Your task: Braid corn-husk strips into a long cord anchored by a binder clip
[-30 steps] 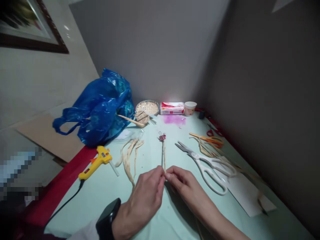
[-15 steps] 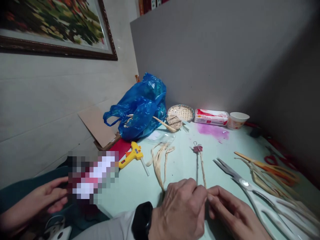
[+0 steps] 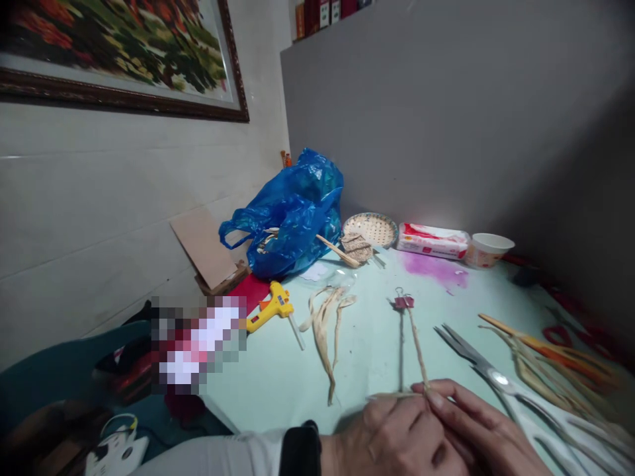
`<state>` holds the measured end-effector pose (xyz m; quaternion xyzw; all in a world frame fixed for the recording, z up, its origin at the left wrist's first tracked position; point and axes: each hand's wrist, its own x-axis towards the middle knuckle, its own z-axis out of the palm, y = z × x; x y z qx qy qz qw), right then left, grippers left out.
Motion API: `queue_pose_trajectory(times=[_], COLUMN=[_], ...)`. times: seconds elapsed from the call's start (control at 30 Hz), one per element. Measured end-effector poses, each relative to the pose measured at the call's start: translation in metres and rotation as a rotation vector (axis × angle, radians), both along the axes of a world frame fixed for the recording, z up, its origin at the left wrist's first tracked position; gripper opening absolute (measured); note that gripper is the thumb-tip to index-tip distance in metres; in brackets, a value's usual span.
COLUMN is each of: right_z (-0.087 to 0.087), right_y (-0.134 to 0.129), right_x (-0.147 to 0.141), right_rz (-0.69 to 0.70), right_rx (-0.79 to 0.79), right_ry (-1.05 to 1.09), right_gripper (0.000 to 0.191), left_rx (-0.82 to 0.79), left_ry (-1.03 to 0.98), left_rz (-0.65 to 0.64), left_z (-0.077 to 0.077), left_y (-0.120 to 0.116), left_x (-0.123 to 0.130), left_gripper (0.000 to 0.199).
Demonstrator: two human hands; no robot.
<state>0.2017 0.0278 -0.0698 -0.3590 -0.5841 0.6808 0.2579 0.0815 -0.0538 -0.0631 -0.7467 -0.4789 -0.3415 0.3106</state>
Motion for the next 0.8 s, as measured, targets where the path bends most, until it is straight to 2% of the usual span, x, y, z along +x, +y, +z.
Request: queue_pose_trajectory(times=[0.07, 0.1, 0.13, 0.23, 0.27, 0.3, 0.43, 0.53, 0.63, 0.8], right_z=[0.011, 0.016, 0.019, 0.025, 0.026, 0.026, 0.029, 0.031, 0.03, 0.03], right_y=[-0.004, -0.007, -0.01, -0.012, -0.011, -0.011, -0.012, -0.015, -0.017, -0.021], right_x=[0.0, -0.001, -0.002, -0.008, -0.008, -0.009, -0.007, -0.005, -0.005, -0.005], right_rz=[0.021, 0.003, 0.012, 0.002, 0.002, 0.005, 0.01, 0.014, 0.017, 0.019], right_rx=[-0.15, -0.166, -0.17, -0.175, -0.162, -0.154, -0.154, -0.151, -0.129, -0.064], right_ry=[0.023, 0.056, 0.104, 0.15, 0.159, 0.163, 0.172, 0.181, 0.179, 0.154], right_gripper=[0.019, 0.019, 0.02, 0.026, 0.026, 0.026, 0.027, 0.027, 0.025, 0.03], left_rx=[0.002, -0.046, -0.177, -0.588, -0.725, -0.908, -1.329, -1.417, -1.418, -1.412], left_ry=[0.04, 0.008, -0.046, -0.595, -0.88, -1.162, -1.344, -1.446, -1.526, -1.546], left_rz=[-0.051, -0.074, -0.118, -0.098, -0.046, -0.053, -0.27, -0.385, -0.413, -0.437], left_z=[0.002, 0.006, 0.011, 0.028, 0.034, 0.038, 0.044, 0.039, 0.032, 0.028], left_y=[-0.006, -0.011, -0.015, -0.018, -0.014, -0.009, 0.015, 0.025, 0.027, 0.025], left_x=[0.0, -0.001, -0.005, -0.023, -0.03, -0.036, -0.044, -0.041, -0.039, -0.041], left_gripper=[0.015, 0.011, 0.01, 0.02, 0.02, 0.014, 0.025, 0.025, 0.027, 0.028])
